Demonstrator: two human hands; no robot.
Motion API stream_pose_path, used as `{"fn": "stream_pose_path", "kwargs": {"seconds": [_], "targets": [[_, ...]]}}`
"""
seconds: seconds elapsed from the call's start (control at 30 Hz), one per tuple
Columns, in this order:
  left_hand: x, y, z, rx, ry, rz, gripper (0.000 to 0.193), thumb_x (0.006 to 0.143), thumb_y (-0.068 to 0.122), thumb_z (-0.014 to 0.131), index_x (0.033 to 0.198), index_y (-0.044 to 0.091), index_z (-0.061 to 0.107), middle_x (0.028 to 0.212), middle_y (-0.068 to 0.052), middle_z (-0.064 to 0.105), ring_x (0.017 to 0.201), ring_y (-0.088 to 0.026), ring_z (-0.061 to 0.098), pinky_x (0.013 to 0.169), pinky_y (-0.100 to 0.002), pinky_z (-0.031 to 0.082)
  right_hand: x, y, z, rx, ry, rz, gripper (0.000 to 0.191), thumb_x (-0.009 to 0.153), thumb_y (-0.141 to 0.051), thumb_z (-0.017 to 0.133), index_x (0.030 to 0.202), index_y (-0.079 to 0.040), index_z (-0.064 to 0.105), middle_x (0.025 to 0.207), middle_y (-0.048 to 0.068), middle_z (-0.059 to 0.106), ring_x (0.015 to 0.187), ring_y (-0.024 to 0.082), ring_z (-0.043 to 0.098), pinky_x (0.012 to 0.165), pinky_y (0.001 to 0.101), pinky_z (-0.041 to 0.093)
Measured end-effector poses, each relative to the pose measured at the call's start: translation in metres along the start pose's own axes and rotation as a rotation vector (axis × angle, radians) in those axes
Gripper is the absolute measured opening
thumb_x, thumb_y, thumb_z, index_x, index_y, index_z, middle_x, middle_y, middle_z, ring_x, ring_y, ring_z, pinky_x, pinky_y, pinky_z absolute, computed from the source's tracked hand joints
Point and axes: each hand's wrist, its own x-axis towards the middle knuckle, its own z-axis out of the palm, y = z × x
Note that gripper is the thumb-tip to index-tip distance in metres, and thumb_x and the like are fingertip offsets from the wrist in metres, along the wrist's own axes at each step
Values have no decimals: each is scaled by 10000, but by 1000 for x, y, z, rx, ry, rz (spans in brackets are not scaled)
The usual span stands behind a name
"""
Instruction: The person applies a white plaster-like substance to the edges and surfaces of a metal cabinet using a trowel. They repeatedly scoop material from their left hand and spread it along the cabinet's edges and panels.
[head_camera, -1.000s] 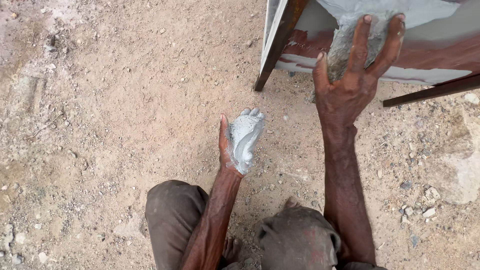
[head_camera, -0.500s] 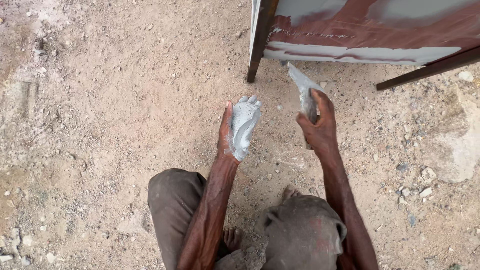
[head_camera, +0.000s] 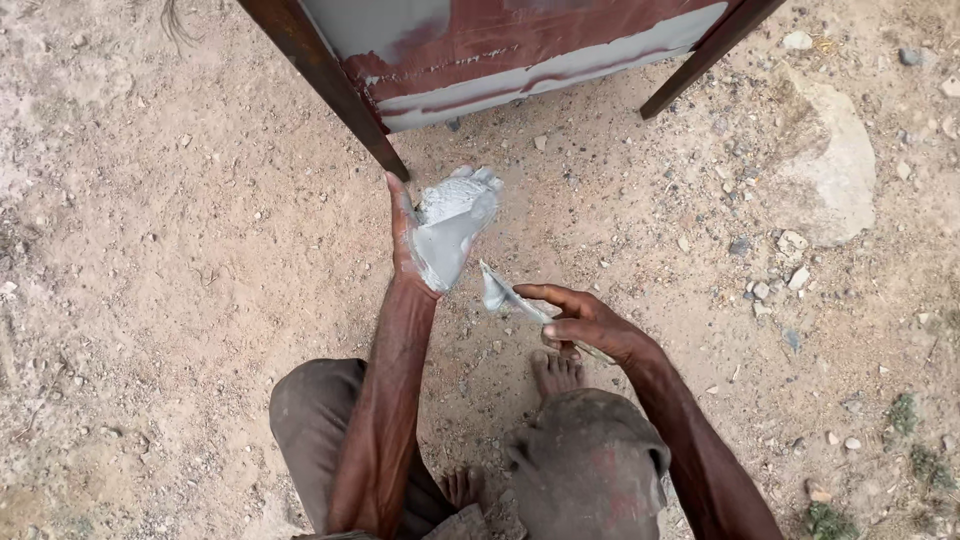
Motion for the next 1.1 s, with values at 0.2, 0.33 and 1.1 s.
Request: {"fn": "stream_pose_path", "kwargs": {"seconds": [0.2,0.33,1.1], "targets": [[-16,-2,-8,72,248,56,783,973,554,549,1463,-47,445,1468,-265,548,1330,-369,590,1105,-407,555,46,-6,-85,772,353,-583,873,901,-251,743,1638,-89,303,1276,125,576,786,177,611,522,245,537],[-29,-12,-29,27,254,105,764,1014,543,545,1464,-64,432,1472,-288,524,1308,-378,594,1012,-373,617,114,-30,-147,698,703,-767,821,914,-188,741,1623,-98,338,1155,140,620,728,170,648,480,269,578],[-74,-27,-76,76,407,88,805,1011,571,502,1508,-53,391,1541,-265,482,1363,-352,539,1056,-362,522,223,-54,-195,473,1031,-1021,715,981,-351,769,1550,-133,395,1330,87,559,777,114,600,509,255,564]]}}
